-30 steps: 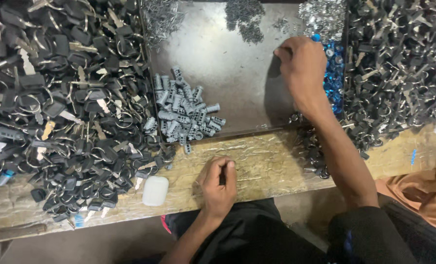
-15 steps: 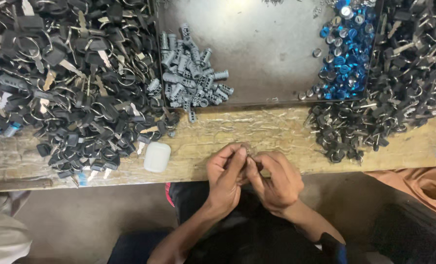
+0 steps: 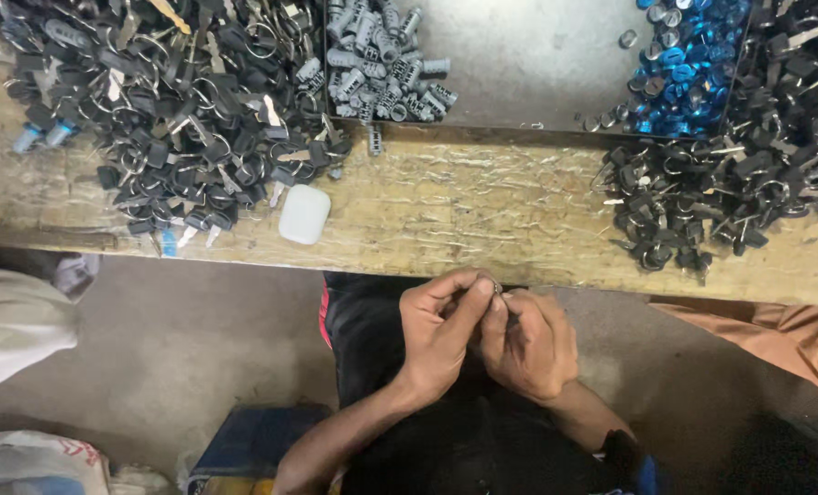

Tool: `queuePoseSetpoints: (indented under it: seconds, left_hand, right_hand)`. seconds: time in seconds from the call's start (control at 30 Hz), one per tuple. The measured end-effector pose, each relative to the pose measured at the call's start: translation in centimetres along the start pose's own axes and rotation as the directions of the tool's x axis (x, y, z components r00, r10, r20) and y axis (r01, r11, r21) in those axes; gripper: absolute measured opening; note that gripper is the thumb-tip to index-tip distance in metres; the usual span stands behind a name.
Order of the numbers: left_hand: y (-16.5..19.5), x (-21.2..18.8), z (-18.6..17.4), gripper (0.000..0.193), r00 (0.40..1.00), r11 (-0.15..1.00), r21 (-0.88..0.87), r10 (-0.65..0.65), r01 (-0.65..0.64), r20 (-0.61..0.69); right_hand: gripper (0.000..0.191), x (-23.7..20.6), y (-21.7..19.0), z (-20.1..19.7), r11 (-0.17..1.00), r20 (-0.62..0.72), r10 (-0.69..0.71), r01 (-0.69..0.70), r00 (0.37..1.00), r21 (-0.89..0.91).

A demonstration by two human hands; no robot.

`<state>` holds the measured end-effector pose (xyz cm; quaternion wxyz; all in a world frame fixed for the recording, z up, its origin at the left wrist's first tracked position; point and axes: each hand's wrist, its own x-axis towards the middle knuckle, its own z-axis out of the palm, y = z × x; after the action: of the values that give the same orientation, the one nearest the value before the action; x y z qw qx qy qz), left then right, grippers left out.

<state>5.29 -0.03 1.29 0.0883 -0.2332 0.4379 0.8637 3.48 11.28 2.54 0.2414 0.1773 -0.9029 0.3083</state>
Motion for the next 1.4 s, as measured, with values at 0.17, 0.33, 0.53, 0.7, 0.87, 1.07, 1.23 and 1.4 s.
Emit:
queuePoseSetpoints:
  seconds: [0.17,0.33,0.53,0.7,0.87,1.07,1.23,1.4]
  left_hand:
    - [0.0,0.1,-0.5,0.013,0.998,0.983,-0.174,-0.056,0.056,0.004]
    - [1.4,1.1,-2.2,0.012,0.986,0.999,0.027,-0.041,0.037,0.159]
    - [3.5,3.5,-3.6,0.011,0.978,0.981,0.196,-0.053,0.013,0.201]
    - [4.5,5.4,-5.4,0.012,0.954,0.991,0.015,-0.132,0.133,0.271]
    - [2.2,7.0,-5.6,0.008,0.998,0.997,-0.033,0.064,-0.064,0.002]
    - [0.6,8.2,-6.0,0.006,0.978,0.977,0.045,0.205,-0.206,0.039]
    - [0.2,7.7,-5.9,0.005,0.975,0.972,0.077,0.222,-0.223,0.026]
    - [1.0,8.1,-5.7,0.01,0.992,0.993,-0.052,0.111,-0.108,0.06]
  right_hand:
    - [0.021,1.2,1.1,-0.9,0.973,0.098,-0.066,0.042,0.993,0.229]
    - [0.03,3.5,2.0,-1.0,0.937,0.171,-0.049,-0.014,0.984,0.349]
    - [0.025,6.1,1.1,0.6,0.899,0.291,-0.006,-0.122,0.957,0.42]
    - [0.017,8.6,0.7,1.8,0.837,0.469,0.06,-0.301,0.881,0.458]
    - [0.014,16.0,5.2,5.7,0.898,0.648,0.029,-0.304,0.761,0.316]
    - [0.02,26.4,7.3,15.5,0.976,0.545,-0.144,0.026,0.826,0.218]
    - [0.018,26.2,9.3,17.3,0.968,0.53,-0.164,0.031,0.832,0.251]
    - [0.021,24.9,11.8,14.5,0.983,0.536,-0.177,0.12,0.825,0.139]
